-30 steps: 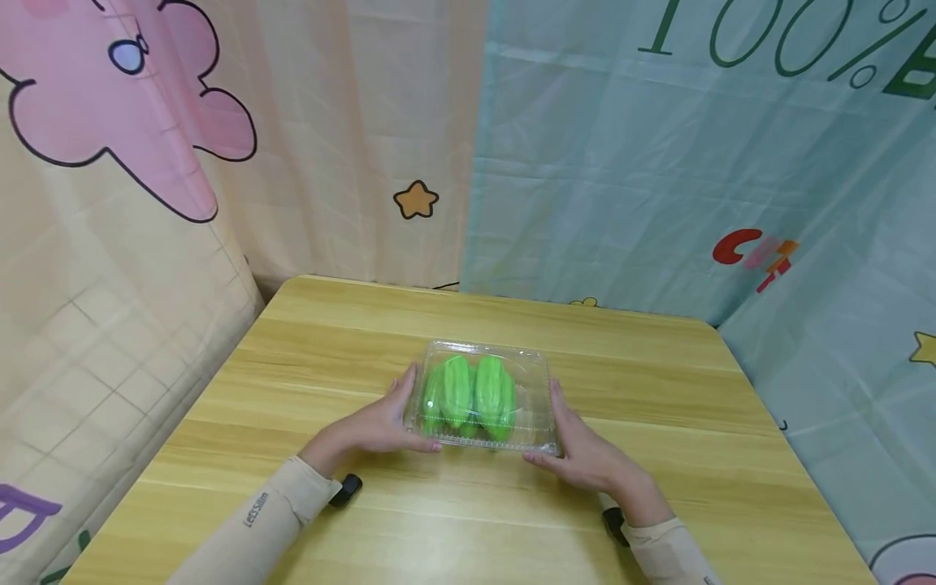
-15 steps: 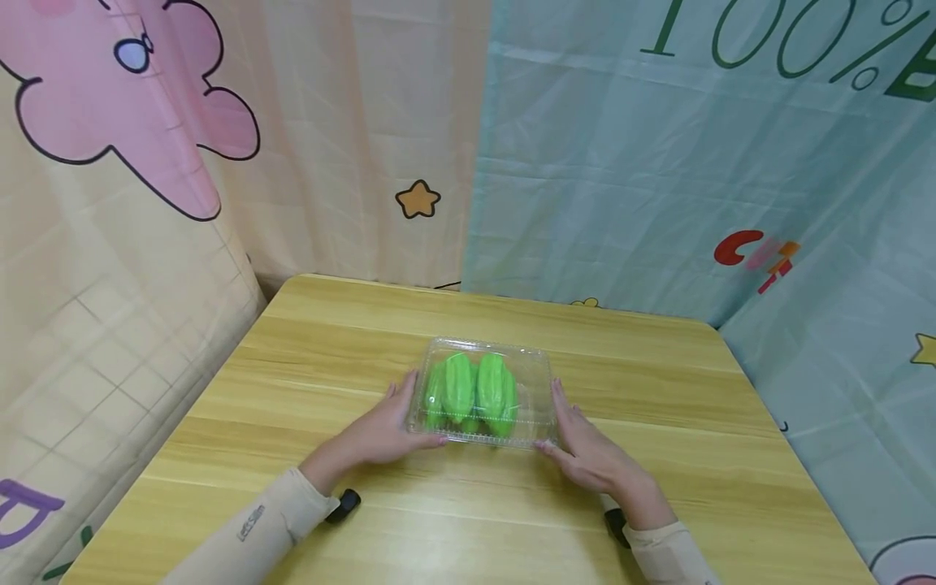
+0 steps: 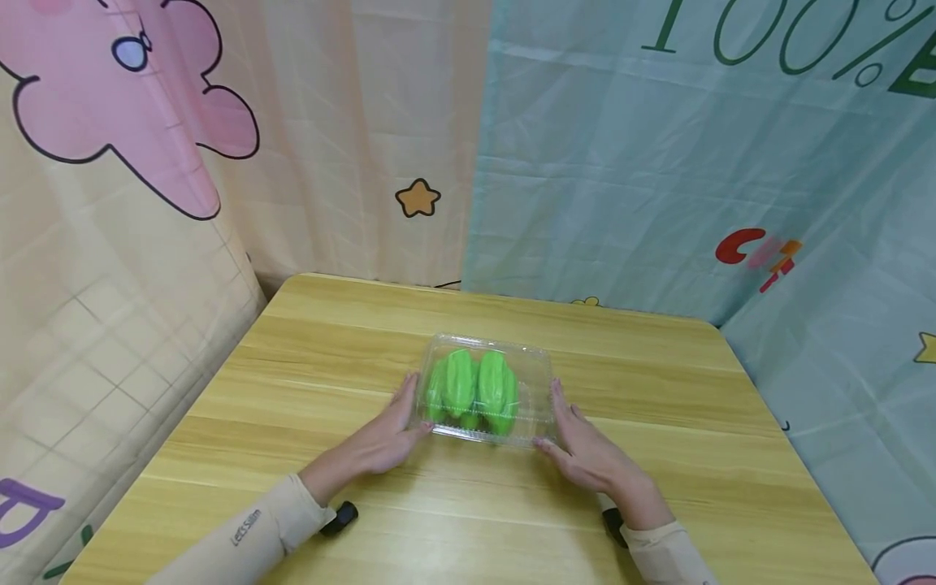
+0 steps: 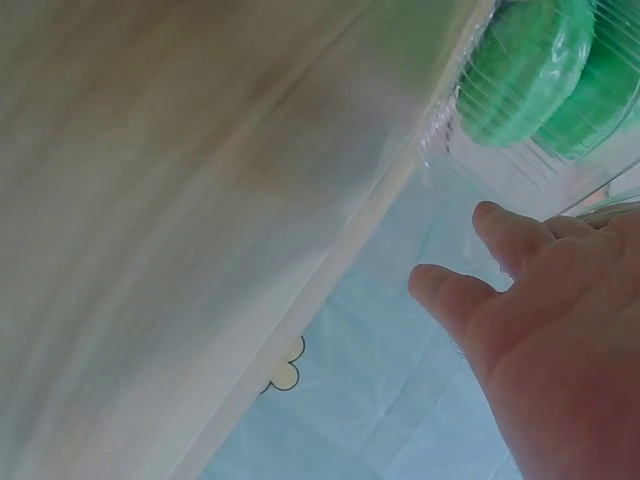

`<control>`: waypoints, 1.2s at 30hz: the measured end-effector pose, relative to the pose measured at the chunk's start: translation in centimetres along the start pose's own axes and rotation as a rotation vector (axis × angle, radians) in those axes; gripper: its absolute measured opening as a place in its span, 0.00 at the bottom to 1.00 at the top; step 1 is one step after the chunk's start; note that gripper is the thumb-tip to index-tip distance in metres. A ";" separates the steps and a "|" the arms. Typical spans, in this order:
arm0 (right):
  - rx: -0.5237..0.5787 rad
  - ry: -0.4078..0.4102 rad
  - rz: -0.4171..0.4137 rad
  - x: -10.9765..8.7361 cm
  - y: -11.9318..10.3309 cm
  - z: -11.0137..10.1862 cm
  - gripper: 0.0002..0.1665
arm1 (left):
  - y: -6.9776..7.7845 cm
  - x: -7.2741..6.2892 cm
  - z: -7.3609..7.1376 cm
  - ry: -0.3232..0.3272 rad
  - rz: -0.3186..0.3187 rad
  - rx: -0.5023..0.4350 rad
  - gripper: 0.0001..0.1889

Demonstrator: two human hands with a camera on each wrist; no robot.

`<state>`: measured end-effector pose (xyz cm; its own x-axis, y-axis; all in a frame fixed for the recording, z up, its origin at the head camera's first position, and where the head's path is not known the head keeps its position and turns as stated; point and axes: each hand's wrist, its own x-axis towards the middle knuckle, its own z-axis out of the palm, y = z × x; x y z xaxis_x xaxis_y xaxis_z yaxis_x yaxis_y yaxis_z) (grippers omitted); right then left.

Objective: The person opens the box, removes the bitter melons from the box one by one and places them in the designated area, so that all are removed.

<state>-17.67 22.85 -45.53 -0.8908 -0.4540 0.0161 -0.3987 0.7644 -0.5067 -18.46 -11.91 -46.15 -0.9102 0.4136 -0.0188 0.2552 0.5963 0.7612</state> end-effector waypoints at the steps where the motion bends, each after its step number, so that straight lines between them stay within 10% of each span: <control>1: 0.000 0.000 0.002 0.0 0.0 0.0 0.53 | 0.0 0.0 0.0 0.000 0.001 -0.009 0.43; 20: -0.035 0.025 -0.006 0.0 -0.3 0.0 0.54 | 0.1 -0.5 0.1 0.030 0.007 -0.056 0.36; 28: 0.131 0.055 0.069 -0.1 -0.1 0.0 0.64 | -0.6 -0.7 -0.1 0.047 -0.022 -0.081 0.39; 36: 0.168 0.031 0.088 0.2 -0.1 -0.4 0.64 | -0.6 -0.4 -1.1 0.026 0.094 0.053 0.39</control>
<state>-17.85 22.88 -45.18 -0.9278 -0.3728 -0.0094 -0.2796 0.7120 -0.6441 -18.62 -13.21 -45.87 -0.8893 0.4522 0.0682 0.3561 0.5913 0.7236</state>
